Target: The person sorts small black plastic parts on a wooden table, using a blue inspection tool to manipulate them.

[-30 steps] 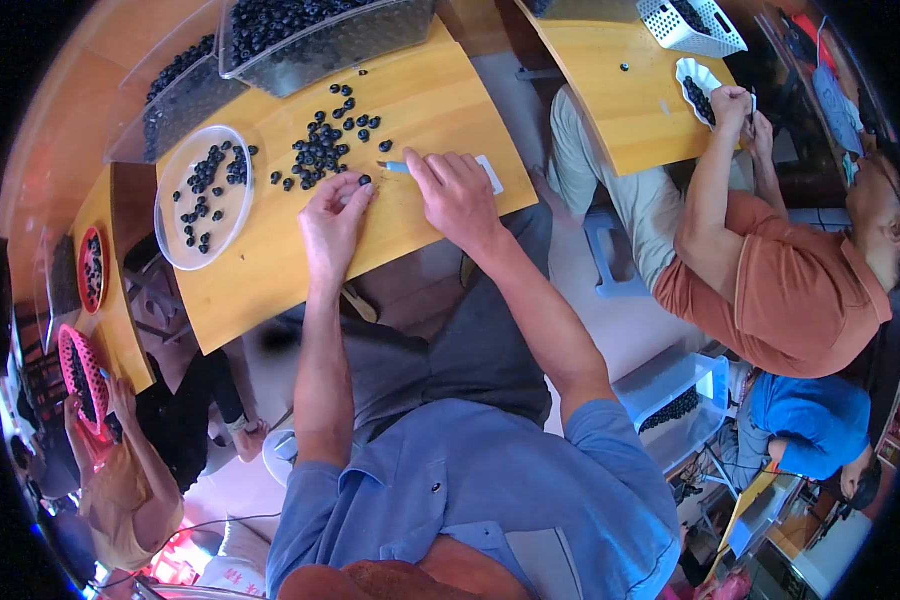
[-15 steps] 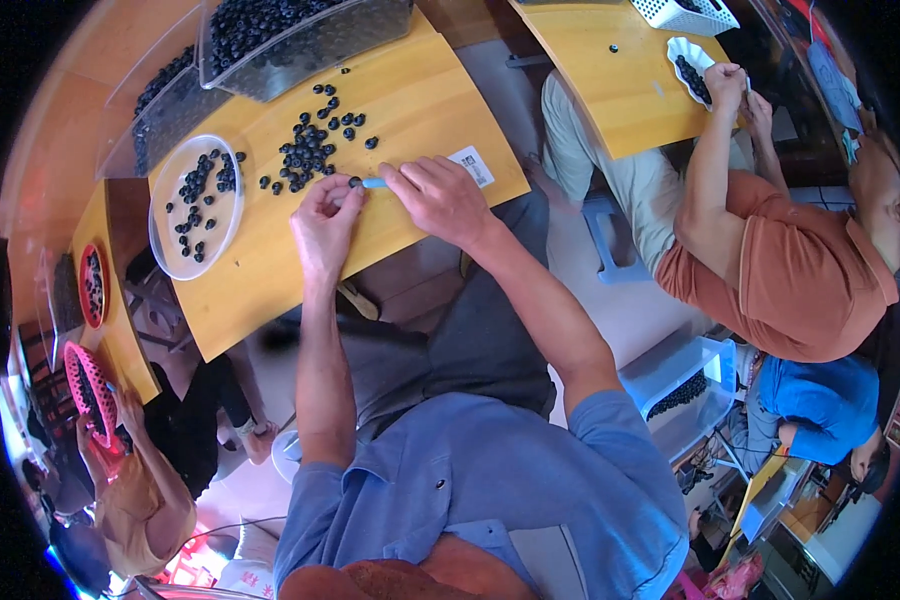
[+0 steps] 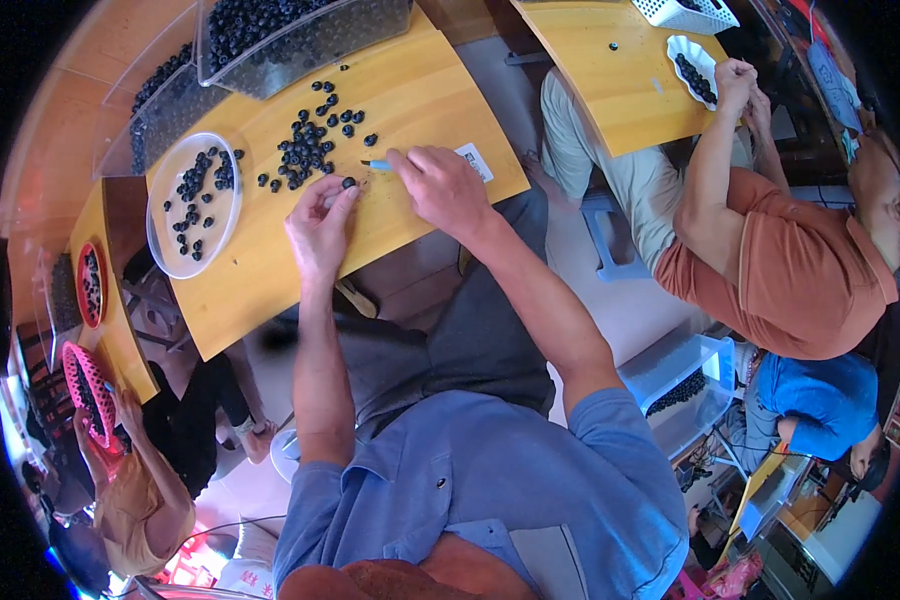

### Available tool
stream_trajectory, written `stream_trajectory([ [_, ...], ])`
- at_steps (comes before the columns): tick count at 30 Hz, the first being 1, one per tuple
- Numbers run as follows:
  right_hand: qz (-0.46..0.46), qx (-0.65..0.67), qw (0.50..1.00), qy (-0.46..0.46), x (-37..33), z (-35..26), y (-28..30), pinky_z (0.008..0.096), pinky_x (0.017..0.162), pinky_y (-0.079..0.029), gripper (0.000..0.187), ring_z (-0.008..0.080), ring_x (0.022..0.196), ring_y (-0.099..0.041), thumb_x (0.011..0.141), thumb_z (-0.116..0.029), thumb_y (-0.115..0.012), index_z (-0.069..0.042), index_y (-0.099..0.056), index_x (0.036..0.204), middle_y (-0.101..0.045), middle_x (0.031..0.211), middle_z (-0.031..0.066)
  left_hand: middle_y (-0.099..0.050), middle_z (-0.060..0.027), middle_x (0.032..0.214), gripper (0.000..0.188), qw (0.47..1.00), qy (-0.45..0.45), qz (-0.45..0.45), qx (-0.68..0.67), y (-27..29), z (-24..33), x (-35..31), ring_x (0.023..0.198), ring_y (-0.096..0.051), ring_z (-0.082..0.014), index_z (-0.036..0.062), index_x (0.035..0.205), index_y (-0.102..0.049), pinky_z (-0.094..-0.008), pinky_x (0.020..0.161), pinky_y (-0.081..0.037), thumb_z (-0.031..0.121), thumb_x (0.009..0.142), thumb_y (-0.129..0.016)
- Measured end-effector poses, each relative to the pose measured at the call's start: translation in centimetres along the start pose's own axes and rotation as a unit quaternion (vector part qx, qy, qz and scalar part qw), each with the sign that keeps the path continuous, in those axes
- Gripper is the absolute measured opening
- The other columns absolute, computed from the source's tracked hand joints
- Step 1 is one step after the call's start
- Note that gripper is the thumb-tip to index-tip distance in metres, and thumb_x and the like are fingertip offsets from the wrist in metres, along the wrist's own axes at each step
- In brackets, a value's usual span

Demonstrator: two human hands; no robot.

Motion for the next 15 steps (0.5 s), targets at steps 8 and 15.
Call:
stream_trajectory([
  [8,0.003,0.005,1.000,-0.005,-0.18,0.22,0.10,0.0403,0.072,-0.057,0.032,0.0271,0.079,-0.069,0.085,-0.005,-0.068,-0.001,-0.073,0.116,-0.067,0.087,0.0100,-0.078,-0.0076,0.102,0.023,0.999,-0.005,0.034,-0.036,-0.19,-0.36,0.10,0.091,-0.073,-0.0110,-0.0044,0.115,-0.074,-0.0243,0.083,-0.057,0.003,0.095,-0.081],
  [15,0.000,0.015,1.000,-0.025,-0.20,0.35,0.03,0.0418,0.075,-0.057,0.033,0.0290,0.081,-0.069,0.086,-0.002,-0.066,0.000,-0.072,0.118,-0.066,0.090,0.0114,-0.077,-0.0049,0.101,0.025,0.999,-0.013,0.041,0.018,-0.42,0.43,-0.19,0.091,-0.070,-0.0082,-0.0038,0.117,-0.074,-0.0227,0.081,-0.056,0.005,0.095,-0.082],
])
Point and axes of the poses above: each hand's wrist, its own x-axis towards the middle knuckle, its own y-axis out of the back of the hand, z = x × y, the point moved 5 cm from there along x, towards the middle knuckle
